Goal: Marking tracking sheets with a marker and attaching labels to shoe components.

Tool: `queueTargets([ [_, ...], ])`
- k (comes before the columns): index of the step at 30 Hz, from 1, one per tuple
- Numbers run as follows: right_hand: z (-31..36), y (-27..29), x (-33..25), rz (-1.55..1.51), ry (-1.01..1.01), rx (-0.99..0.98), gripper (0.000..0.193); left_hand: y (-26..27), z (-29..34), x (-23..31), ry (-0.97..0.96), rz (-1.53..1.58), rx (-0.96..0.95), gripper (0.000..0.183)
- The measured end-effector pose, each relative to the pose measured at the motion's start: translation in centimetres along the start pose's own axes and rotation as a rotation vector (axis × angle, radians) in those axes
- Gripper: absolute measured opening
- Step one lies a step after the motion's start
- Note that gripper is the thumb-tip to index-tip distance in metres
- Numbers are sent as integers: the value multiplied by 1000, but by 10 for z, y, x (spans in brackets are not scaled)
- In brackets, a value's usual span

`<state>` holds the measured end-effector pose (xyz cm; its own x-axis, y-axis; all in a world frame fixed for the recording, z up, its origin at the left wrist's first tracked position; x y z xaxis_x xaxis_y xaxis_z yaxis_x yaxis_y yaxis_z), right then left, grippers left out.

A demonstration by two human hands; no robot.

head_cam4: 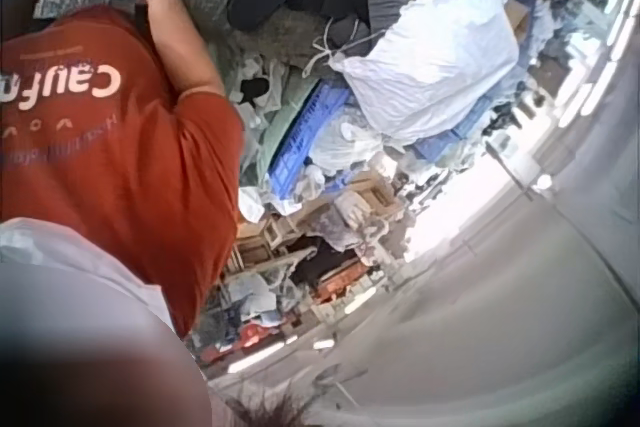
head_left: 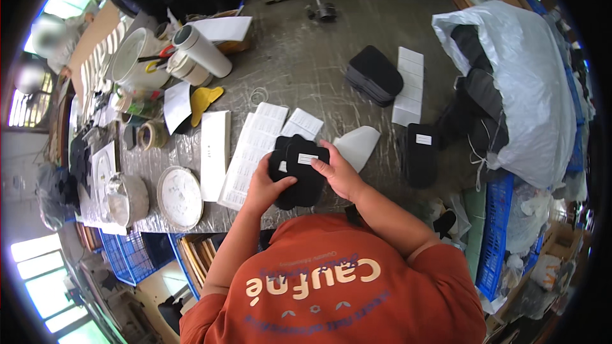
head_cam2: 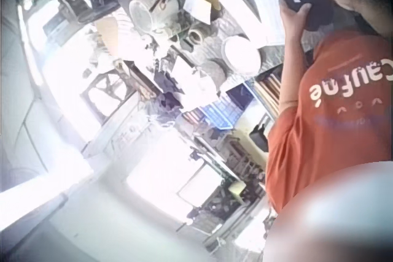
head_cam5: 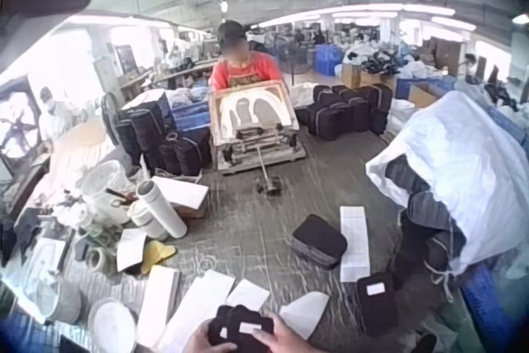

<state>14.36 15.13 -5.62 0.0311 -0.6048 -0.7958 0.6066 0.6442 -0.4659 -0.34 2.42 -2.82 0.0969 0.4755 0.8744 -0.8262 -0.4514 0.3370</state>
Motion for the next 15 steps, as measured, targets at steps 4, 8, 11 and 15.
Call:
queueTargets([
  [4,-1,-13,19,-80,2,182,70,-14,-4,-12,-69,47,-104,71],
  [8,12,6,13,220,117,182,71,-10,-5,-6,-14,-142,-151,69],
  [11,20,53,-17,823,379,631,66,-6,-1,0,-35,-179,-308,68],
  [15,22,85,-24,895,299,968,72,-17,-6,-6,-33,-210,-375,68],
])
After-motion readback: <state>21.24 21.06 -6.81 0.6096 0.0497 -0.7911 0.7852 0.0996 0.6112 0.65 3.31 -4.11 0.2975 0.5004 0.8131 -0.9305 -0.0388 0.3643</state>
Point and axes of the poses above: each hand's wrist, its own z-axis away from the middle knuckle, its own y-axis out of the back of the hand, x = y × z, the point moved 3 cm from there along -z, towards the middle knuckle, and after that the axes turned 1 degree about -x, right-handed, at the moved point
